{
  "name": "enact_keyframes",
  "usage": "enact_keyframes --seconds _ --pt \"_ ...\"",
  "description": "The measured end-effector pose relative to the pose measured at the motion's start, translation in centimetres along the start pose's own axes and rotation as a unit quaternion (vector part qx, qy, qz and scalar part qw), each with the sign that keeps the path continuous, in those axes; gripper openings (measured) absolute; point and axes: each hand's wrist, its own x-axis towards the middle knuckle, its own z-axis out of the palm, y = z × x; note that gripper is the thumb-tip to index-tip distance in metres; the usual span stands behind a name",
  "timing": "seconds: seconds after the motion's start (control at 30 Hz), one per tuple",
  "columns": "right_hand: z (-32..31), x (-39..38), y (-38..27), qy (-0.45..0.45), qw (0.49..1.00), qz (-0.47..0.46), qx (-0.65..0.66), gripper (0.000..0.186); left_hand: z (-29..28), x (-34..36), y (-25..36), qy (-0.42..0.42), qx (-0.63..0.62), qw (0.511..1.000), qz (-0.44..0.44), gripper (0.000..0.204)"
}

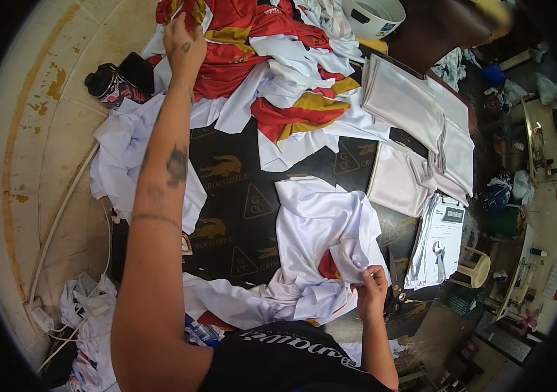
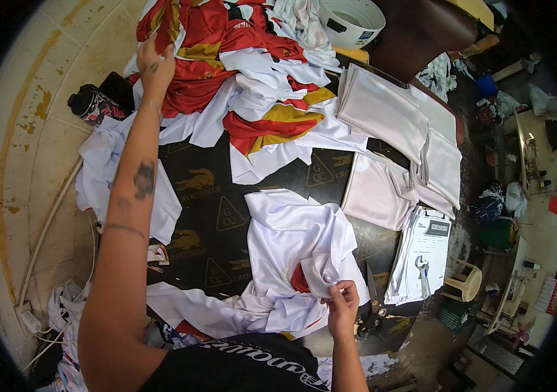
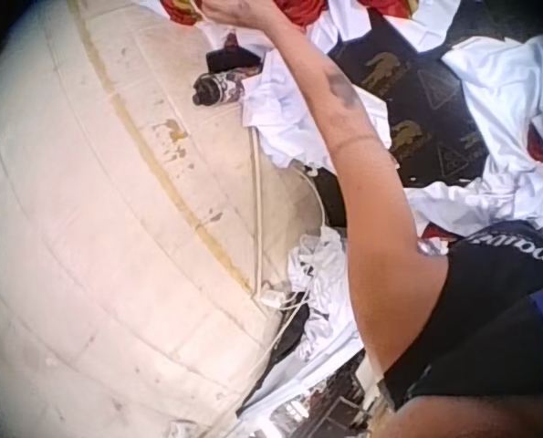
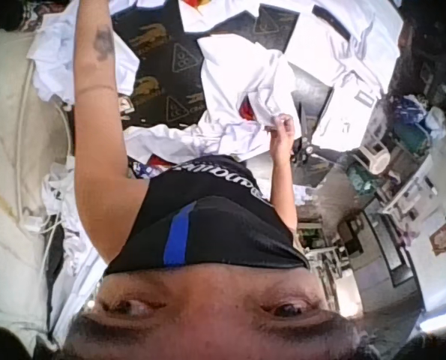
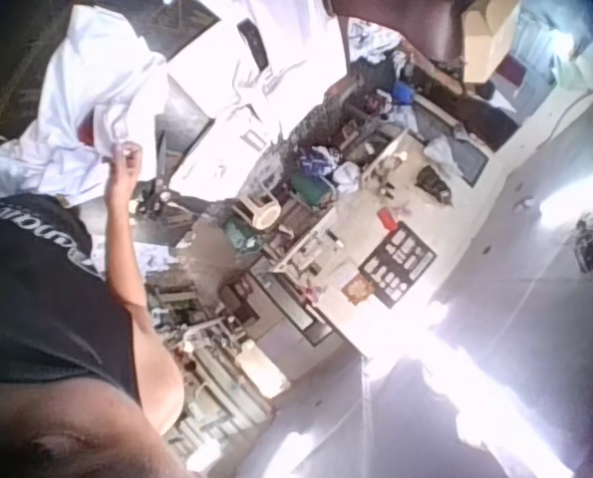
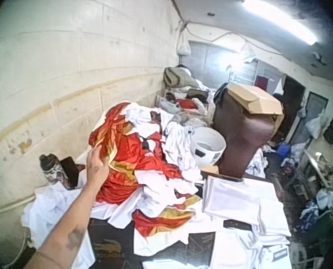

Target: The person lays out white fabric on a table, smooths it, and uses shears to cut it into rectangular pieces. They fold the cut pieces and stack them, then repeat the process with additional fabric pieces.

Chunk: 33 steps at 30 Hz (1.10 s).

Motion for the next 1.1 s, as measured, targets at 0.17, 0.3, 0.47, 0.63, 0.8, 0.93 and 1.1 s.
enact_keyframes --seconds 0.17,0.3,0.47,0.63,0.8,0.93,1.1 --pt "-1.1 1.0 0.7 0.034 0.942 -0.084 -0.324 0.009 0.5 4.6 2.3 -0.207 -0.003 0.961 -0.181 0.034" --pt "-1.8 1.6 1.5 0.063 0.943 -0.163 -0.284 0.025 -4.3 2.4 11.1 -0.201 -0.267 0.942 -0.010 0.029" --pt "-2.3 1.5 0.7 0.055 0.994 -0.084 -0.039 0.027 -13.6 -6.6 18.0 -0.541 -0.266 0.797 0.034 0.026" --pt "-3.9 0.2 0.6 0.062 0.941 -0.149 -0.297 0.027 -16.6 -12.4 15.0 -0.711 -0.229 0.665 -0.002 0.035" --pt "-5.3 0.0 4.9 0.025 0.861 -0.245 -0.446 0.035 -9.5 -8.3 5.3 -0.095 -0.078 0.964 -0.236 0.041" --pt "-5.4 0.9 9.5 0.050 0.778 -0.300 -0.550 0.034 -4.8 -3.5 -4.0 -0.048 0.073 0.933 -0.348 0.100" --pt "-5.9 1.7 12.2 0.104 0.746 -0.353 -0.555 0.032 0.1 -2.2 -9.2 -0.079 0.148 0.862 -0.478 0.110"
